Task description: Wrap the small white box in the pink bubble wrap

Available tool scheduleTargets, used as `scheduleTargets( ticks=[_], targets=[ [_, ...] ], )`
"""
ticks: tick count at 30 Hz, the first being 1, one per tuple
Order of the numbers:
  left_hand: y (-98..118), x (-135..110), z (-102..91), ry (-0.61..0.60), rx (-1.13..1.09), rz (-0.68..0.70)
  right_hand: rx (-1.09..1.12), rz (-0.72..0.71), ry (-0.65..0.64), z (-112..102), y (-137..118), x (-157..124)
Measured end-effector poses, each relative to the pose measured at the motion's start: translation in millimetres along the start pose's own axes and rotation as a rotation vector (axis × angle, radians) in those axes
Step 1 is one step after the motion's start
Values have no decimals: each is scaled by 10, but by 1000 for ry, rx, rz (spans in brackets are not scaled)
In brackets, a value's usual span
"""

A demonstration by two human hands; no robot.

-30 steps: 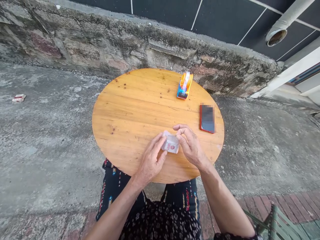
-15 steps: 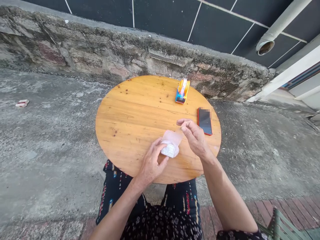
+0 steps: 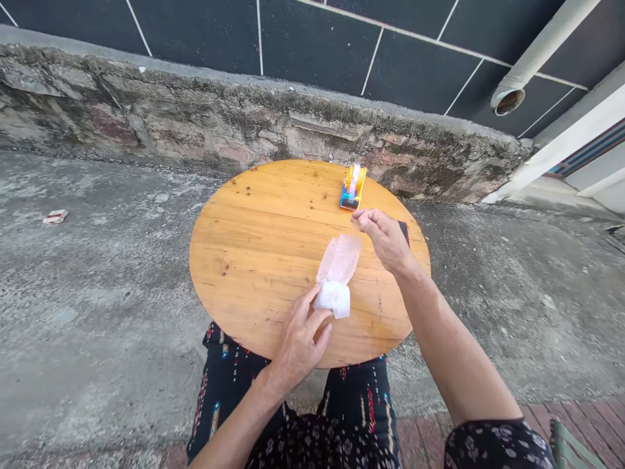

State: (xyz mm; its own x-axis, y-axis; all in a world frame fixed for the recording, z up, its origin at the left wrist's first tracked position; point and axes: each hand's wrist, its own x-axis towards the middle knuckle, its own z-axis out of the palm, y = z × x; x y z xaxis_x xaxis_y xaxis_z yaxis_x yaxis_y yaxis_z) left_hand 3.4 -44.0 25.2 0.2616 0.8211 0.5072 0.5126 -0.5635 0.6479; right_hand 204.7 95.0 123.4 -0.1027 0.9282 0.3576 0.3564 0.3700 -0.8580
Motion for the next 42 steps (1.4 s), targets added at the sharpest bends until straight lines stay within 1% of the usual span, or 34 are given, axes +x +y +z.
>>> scheduleTargets(
  ticks=[4, 7, 10, 13, 16, 18, 20, 21, 23, 24, 26, 27, 28, 29, 30, 32, 34, 35, 37, 38, 39, 40, 42],
  targets=[
    [7, 15, 37, 6, 10, -16, -8, 39, 8, 32, 84, 123],
    [11, 57, 58, 7, 25, -26, -69, 64, 33, 26, 147, 226],
    [2, 93, 71, -6, 42, -31, -162, 144, 56, 19, 255, 339],
    [-25, 103, 86, -5, 53, -29, -217, 238, 58, 43, 428, 444],
    [-51, 94, 100, 1, 53, -23, -242, 293, 66, 54, 582, 533],
    [-60, 89, 101, 8, 49, -21, -269, 314, 86, 22, 602, 570],
    [-63, 91, 95, 17, 36, -24, -309, 308, 105, -30, 519, 565],
    [-63, 95, 92, 22, 26, -26, -327, 298, 108, -49, 438, 542],
    [-66, 105, 90, 25, 3, -30, -418, 265, 69, -37, 222, 448],
    [-68, 110, 95, 24, -6, -32, -486, 246, 33, 4, 103, 383],
    [-73, 112, 113, 28, -20, -33, -888, 197, -156, 150, -111, 237],
    [-75, 107, 123, 32, -26, -36, -1030, 190, -239, 241, -189, 169],
    [-74, 98, 130, 35, -33, -42, -1120, 185, -313, 329, -241, 110],
    [-72, 88, 127, 36, -48, -51, -1168, 199, -362, 402, -267, 65],
    [-69, 80, 110, 35, -76, -65, -1192, 222, -383, 451, -270, 33],
    [-65, 94, 19, 24, -169, -124, -1204, 256, -386, 462, -232, 1],
    [-79, 192, -141, 40, -277, -230, -1208, 274, -363, 376, -179, -12],
    [-99, 283, -232, 68, -307, -298, -1210, 278, -351, 315, -158, -22],
    [-171, 554, -380, 200, -347, -427, -1208, 279, -328, 199, -133, -59],
    [-221, 724, -415, 198, -359, -461, -1202, 275, -319, 155, -126, -86],
    [-277, 905, -413, 170, -342, -473, -1194, 269, -312, 123, -120, -116],
    [-334, 1086, -375, 107, -311, -474, -1183, 263, -304, 102, -112, -147],
    [-440, 1409, -208, -68, -258, -495, -1161, 251, -289, 79, -88, -203]
  ],
)
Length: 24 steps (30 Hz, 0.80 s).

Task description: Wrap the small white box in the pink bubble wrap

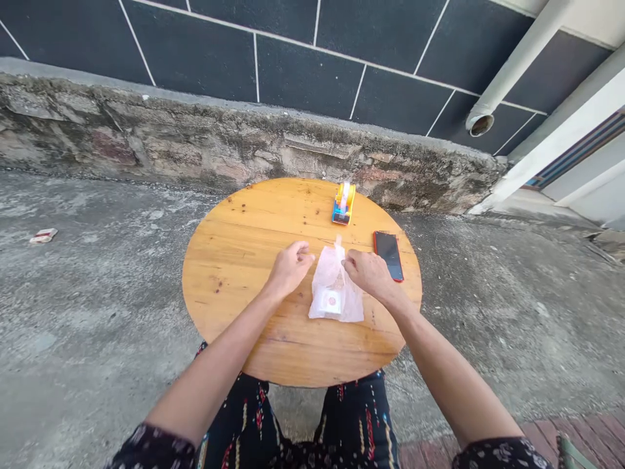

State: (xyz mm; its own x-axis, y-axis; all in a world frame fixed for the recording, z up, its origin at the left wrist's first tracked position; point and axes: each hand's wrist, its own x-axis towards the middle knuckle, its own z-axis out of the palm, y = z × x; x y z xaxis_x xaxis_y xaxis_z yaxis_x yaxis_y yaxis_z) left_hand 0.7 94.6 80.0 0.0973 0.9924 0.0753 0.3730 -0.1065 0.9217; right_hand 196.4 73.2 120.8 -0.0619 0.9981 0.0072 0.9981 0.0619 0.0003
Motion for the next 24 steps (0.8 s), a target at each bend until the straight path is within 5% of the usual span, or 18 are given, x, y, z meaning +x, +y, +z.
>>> scheduleTargets(
  ticks=[6, 12, 18, 24],
  targets=[
    [-91, 486, 446, -90, 58, 12, 121, -2, 78, 106, 178, -55],
    [-178, 552, 407, -17, 157, -20, 298, 104, 152, 228, 402, -87],
    [-49, 291, 189, 48, 235, 9, 459, 116, 178, 382, 586, -290],
    [159, -143, 33, -190, 453, 77, 828, -83, 136, 344, 533, -617]
  ],
)
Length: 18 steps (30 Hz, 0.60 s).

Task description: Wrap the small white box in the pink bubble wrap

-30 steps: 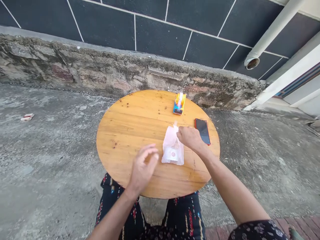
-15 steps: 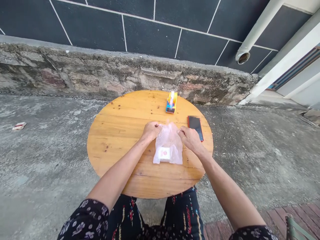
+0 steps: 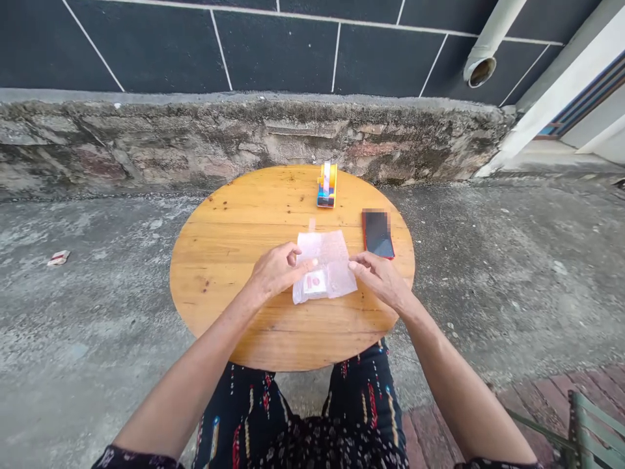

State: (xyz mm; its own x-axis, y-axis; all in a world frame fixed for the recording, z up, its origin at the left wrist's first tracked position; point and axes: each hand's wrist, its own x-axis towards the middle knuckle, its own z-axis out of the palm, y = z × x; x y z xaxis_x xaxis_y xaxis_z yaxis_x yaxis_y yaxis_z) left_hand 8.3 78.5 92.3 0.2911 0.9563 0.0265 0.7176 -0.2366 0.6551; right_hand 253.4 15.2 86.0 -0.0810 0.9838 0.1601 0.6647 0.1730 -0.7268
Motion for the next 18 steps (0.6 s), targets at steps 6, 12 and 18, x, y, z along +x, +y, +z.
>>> scheduleTargets(
  ticks=[6, 12, 18],
  targets=[
    [-28, -97, 46, 24, -1, -40, 68, -236, -3, 173, -209, 5],
    [-326, -257, -21, 95, -152, -70, 79, -492, -212, 11, -98, -471],
    [-508, -340, 42, 124, -124, -105, -115, -397, -371, -78, 24, -936]
  ],
)
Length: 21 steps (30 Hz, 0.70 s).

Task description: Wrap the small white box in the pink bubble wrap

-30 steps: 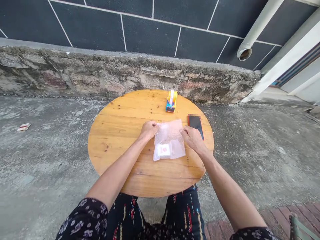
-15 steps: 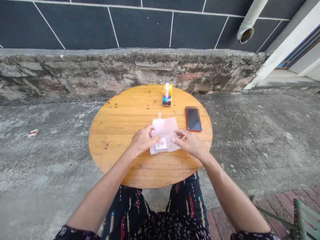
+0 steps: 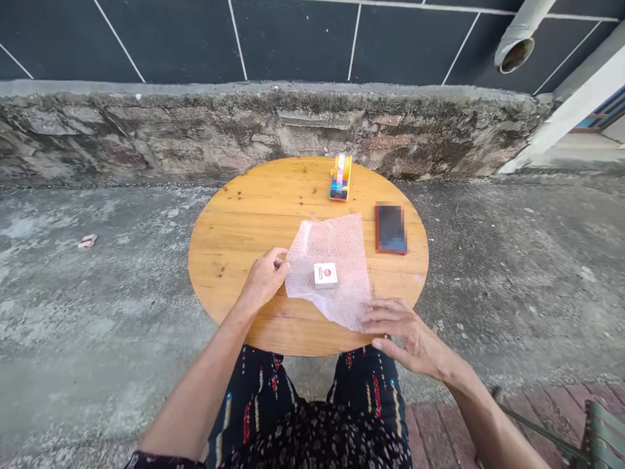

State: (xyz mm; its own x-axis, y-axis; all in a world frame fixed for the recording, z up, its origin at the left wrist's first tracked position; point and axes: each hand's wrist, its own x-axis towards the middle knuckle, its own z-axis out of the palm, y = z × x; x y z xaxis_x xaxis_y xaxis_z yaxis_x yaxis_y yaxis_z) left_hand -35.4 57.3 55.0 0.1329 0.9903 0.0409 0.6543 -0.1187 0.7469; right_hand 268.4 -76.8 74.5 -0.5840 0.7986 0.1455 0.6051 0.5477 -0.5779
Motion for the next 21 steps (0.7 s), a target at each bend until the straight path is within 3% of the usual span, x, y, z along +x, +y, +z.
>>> scheduleTargets(
  ticks=[3, 6, 10, 12, 16, 21],
  targets=[
    [29, -30, 15, 33, 81, -32, 4, 15, 36, 22, -48, 45],
    [51, -107, 11, 69, 123, -43, 53, 61, 187, -10, -93, 175],
    [109, -218, -40, 201, 151, 121, 101, 160, 485, -119, -109, 391],
    [202, -209, -64, 249, 161, 225, 96, 189, 566, -160, -73, 538],
    [473, 24, 1, 267, 239, 327, 96, 215, 623, -126, 122, 945],
    [668, 483, 238, 162, 393, 290, 30, 225, 588, 69, 504, 1493]
  ],
)
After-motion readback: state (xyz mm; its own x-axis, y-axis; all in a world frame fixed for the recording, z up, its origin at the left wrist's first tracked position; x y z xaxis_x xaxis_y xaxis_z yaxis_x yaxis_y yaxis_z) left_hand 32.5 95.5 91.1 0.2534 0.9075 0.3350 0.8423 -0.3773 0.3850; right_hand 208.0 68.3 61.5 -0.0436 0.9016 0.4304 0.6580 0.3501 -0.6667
